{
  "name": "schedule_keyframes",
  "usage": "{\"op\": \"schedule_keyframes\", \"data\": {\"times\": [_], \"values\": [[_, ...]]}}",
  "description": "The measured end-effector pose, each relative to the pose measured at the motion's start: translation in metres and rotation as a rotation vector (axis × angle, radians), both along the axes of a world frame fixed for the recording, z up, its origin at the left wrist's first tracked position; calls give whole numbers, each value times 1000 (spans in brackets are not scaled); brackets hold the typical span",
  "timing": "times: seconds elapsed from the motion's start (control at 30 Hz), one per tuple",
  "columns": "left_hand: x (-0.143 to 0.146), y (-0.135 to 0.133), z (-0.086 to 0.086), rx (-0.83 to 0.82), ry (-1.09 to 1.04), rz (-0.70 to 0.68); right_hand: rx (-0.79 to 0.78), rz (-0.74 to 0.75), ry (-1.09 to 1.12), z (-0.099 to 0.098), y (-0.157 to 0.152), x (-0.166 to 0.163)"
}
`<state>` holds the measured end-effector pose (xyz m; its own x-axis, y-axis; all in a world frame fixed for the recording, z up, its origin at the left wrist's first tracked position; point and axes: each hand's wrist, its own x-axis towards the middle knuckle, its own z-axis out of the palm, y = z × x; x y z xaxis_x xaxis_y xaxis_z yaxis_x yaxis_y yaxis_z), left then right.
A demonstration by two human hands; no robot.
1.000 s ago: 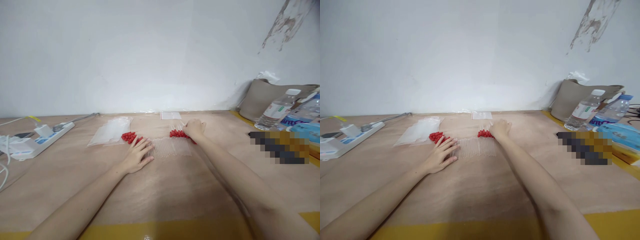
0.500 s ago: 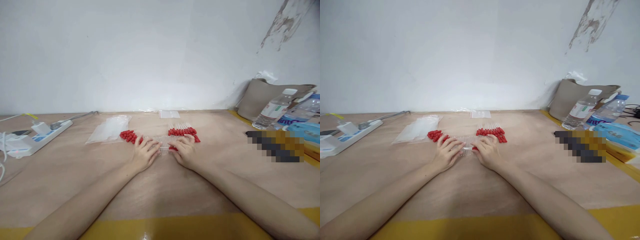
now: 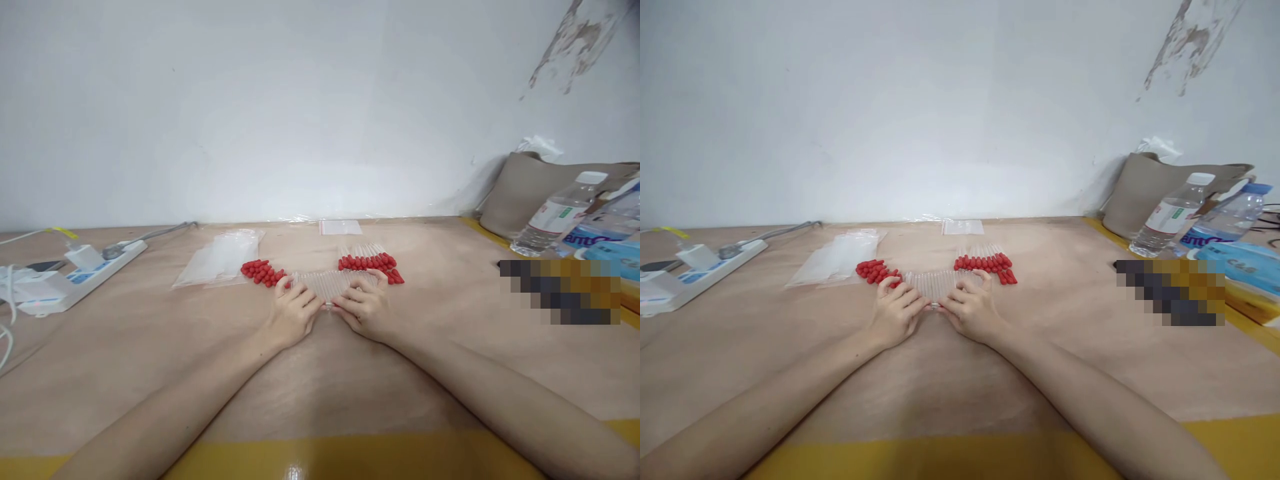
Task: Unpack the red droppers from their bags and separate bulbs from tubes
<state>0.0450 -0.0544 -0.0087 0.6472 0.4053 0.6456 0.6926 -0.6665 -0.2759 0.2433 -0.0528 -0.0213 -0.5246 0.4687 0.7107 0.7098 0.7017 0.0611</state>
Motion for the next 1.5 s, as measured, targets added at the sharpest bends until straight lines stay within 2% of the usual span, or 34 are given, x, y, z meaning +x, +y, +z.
{"op": "schedule_keyframes", "data": {"times": [0.17, 0.5, 0.63, 0.77, 0.83, 0.97, 1.17, 1.37, 1.5], "values": [[-2, -3, 1, -78, -11, -9, 17, -24, -42, 1, -5, 1], [-7, -8, 4, -181, -98, -60, 183, 6, 15, -4, -6, 4], [-14, -8, 4, -204, -112, -66, 117, 3, 17, -6, -6, 12], [-29, -3, 2, -204, -199, 24, 78, -126, 116, -3, -2, 28], [-34, 1, -1, -231, -242, 40, 8, -140, 196, -3, 5, 34], [-36, 10, -7, -295, -336, 35, -189, -73, 381, -3, 23, 49], [-32, 22, -10, -209, -328, 50, -238, -365, 607, 7, 39, 85], [-27, 28, -8, -122, -303, 35, -345, -498, 700, 9, 42, 101], [-27, 30, -10, -100, -241, 22, -412, -482, 621, 3, 43, 102]]}}
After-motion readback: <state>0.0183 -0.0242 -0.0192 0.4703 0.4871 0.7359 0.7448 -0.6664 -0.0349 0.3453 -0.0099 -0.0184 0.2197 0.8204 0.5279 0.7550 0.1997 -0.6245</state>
